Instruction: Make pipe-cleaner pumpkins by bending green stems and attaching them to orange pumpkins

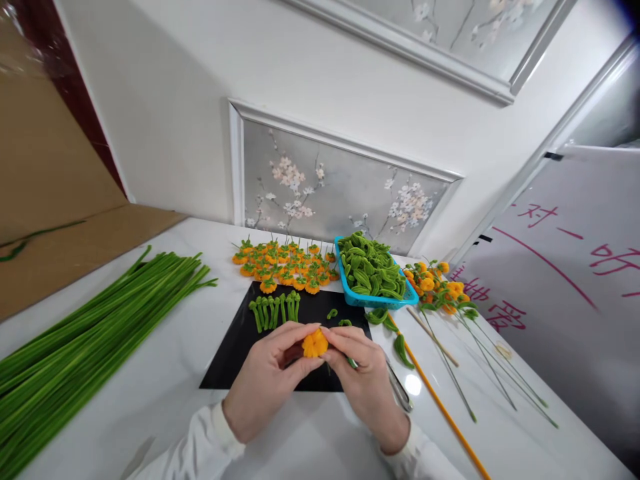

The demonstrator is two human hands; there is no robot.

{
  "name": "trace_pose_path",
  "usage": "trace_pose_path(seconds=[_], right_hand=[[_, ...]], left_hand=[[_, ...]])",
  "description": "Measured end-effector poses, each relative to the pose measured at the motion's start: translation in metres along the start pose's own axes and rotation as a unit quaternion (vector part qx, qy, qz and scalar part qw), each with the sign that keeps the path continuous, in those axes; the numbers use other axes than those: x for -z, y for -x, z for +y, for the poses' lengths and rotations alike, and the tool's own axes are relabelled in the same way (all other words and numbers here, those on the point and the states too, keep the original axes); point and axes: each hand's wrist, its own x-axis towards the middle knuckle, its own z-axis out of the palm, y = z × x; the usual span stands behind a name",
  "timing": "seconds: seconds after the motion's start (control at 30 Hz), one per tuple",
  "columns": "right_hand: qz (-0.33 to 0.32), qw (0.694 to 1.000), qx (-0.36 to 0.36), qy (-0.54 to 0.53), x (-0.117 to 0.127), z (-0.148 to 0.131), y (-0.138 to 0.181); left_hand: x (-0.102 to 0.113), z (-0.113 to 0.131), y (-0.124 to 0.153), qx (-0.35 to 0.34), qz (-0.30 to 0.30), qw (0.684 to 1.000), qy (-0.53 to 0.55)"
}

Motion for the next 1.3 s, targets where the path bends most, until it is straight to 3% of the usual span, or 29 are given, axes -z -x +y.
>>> trace_pose_path(seconds=[0.43, 0.87, 1.13, 1.3], right_hand=[[-0.025, 0.999, -0.029, -0.015, 0.0082, 0.0014, -0.0002], [0.001, 1.000, -0.017, -0.004, 0.0004, -0.0014, 0.0001], [-0.006, 0.997, -0.038, -0.067, 0.0025, -0.0040, -0.0011], [0.007, 1.000, -0.017, -0.022, 0.0055, -0.0045, -0.0016]], left_hand=[[0.0029, 0.0070, -0.0016, 0.071, 0.017, 0.997, 0.004], [0.0039, -0.0017, 0.0020, 0.013, 0.010, 0.996, -0.091], [0.0062, 0.0013, -0.0027, 0.059, 0.002, 0.998, 0.032], [0.0052, 0.0010, -0.0003, 0.038, 0.003, 0.998, 0.047]])
